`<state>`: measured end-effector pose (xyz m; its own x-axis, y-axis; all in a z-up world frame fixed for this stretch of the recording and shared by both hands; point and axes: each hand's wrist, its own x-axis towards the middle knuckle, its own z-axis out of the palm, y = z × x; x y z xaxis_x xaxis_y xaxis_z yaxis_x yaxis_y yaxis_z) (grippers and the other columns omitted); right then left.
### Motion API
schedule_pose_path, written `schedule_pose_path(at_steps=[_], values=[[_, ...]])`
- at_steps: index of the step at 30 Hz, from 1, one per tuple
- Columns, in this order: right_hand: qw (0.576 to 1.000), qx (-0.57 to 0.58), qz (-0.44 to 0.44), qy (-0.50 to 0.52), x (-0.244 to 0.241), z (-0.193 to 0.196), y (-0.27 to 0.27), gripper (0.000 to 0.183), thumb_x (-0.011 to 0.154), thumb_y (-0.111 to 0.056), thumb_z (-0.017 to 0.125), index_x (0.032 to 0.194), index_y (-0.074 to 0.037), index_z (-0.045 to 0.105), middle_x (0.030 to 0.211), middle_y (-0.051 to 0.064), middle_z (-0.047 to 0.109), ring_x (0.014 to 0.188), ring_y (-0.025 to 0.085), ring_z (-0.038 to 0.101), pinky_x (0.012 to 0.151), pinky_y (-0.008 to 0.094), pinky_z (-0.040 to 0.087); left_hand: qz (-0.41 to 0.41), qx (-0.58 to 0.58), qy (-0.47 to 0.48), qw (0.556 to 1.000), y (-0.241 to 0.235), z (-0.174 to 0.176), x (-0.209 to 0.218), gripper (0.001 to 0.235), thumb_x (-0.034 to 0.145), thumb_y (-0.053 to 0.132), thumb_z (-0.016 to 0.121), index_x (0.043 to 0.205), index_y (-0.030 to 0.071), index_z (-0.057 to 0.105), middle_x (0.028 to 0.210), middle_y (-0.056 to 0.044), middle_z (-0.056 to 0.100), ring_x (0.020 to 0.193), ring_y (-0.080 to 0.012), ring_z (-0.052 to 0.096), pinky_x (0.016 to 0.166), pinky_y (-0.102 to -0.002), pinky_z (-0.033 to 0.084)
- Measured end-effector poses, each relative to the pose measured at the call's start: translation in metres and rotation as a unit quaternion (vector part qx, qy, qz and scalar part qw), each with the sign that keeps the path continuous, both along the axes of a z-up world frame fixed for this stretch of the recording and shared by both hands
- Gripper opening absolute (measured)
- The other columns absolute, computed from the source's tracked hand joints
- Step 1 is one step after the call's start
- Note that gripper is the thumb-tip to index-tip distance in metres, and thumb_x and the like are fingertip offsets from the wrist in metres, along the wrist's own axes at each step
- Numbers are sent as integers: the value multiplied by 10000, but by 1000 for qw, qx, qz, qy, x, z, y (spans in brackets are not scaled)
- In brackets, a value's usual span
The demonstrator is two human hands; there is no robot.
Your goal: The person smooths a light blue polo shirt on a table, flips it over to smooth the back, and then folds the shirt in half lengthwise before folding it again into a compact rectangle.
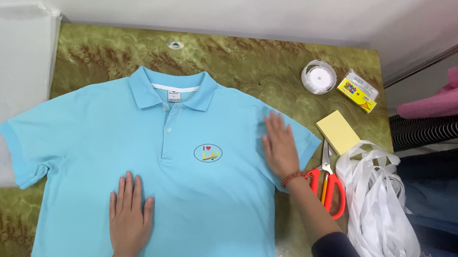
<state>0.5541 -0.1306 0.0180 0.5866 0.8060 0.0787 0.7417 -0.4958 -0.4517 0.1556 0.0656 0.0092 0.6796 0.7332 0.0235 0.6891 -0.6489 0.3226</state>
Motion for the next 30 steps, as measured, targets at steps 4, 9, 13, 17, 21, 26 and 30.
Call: schedule_pose_path(at_steps=[4,9,13,17,21,26,30], values=[[991,-58,121,24,-13,8,12,589,1148,-374,255,1681,-126,281,1778,39,205,1647,240,142,1330,479,87,5,1,3,1000,0,-2,0,703,1081,467,297,1701,147,218,1799,-20,171,1662,-194,109,1337,-453,74],[991,-136,10,-4,27,7,27,623,1123,-463,204,1708,-250,212,1790,-19,161,1650,215,92,1309,525,43,-6,24,5,1000,0,-5,0,740,1075,497,308,1705,123,205,1801,-31,173,1663,-214,123,1336,-470,102],[992,-114,-45,7,50,-1,28,623,1132,-411,276,1704,-173,214,1790,24,162,1654,256,75,1316,528,61,-6,21,35,999,0,2,3,761,1086,538,267,1703,100,192,1793,-58,184,1659,-228,128,1330,-476,105],[996,-13,89,-21,16,2,10,588,1147,-340,315,1678,-90,302,1767,109,251,1647,324,170,1323,536,133,-7,18,21,1000,0,0,1,748,1080,512,292,1704,112,191,1798,-23,171,1653,-192,136,1335,-453,94],[980,-65,186,10,-15,19,-8,597,1140,-368,271,1691,-139,257,1779,57,223,1648,274,173,1324,515,99,-14,7,37,999,2,2,3,748,1093,521,248,1705,104,147,1800,-24,132,1647,-177,122,1334,-435,72],[987,-140,67,-40,31,6,-11,644,1120,-451,252,1712,-204,195,1785,3,198,1650,215,123,1315,481,58,-15,9,38,999,1,1,3,755,1090,531,251,1705,105,151,1801,-27,132,1652,-184,109,1334,-445,70],[988,-136,-72,-2,53,-5,2,654,1124,-456,225,1706,-159,190,1793,21,138,1655,235,68,1324,510,67,-17,50,43,998,0,-2,3,767,1087,551,249,1710,114,153,1805,-18,132,1655,-188,115,1335,-445,90]])
